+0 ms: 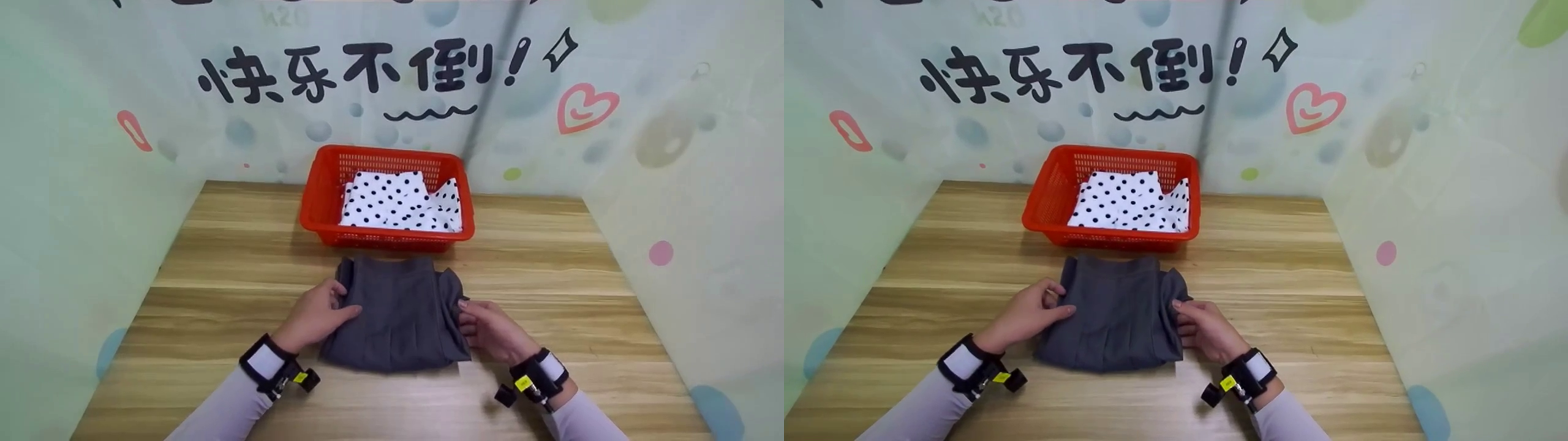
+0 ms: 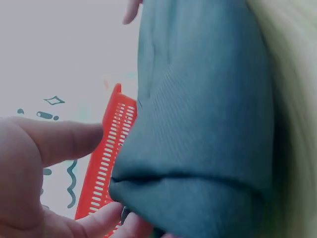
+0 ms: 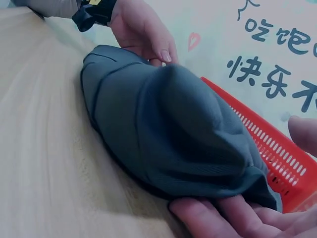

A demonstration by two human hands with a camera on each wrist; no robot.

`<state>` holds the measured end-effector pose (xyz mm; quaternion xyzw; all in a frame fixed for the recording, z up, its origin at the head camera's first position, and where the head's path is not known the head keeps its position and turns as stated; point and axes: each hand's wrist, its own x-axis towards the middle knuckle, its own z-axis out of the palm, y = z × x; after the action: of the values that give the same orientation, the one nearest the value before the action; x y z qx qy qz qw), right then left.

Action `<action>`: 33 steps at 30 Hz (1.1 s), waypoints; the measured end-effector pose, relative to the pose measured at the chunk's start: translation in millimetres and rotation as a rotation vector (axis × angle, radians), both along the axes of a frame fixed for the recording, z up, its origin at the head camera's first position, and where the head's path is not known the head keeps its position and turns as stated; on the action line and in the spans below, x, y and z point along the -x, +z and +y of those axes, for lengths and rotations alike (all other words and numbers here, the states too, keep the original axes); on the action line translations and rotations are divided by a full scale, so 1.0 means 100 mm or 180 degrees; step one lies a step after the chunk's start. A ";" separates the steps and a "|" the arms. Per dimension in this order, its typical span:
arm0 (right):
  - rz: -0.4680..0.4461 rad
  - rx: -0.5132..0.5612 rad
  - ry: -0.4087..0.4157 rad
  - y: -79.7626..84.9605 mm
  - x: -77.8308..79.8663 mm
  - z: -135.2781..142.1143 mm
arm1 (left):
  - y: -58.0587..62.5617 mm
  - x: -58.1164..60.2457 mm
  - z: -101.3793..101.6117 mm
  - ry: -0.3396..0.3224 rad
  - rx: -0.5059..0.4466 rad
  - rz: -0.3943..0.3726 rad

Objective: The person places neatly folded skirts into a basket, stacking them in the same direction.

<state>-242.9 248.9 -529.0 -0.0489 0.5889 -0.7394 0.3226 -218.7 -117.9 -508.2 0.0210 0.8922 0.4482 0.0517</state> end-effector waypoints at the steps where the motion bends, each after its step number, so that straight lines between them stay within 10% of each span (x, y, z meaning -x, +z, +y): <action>1: -0.0019 0.0048 0.0007 0.00 0.00 0.00 | 0.00 0.00 -0.01 0.0019 -0.0047 -0.0019; 23: -0.0062 0.0155 0.0013 -0.01 -0.06 -0.06 | -0.06 -0.14 -0.11 -0.0010 -0.0093 -0.0471; 33: 0.0075 0.0323 -0.0063 -0.13 -0.15 -0.26 | -0.16 -0.17 0.07 0.0080 -0.0255 -0.0208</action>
<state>-228.1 223.2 -541.8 -0.0681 0.5548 -0.7709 0.3054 -202.1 -110.9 -524.6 -0.0027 0.8715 0.4847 0.0743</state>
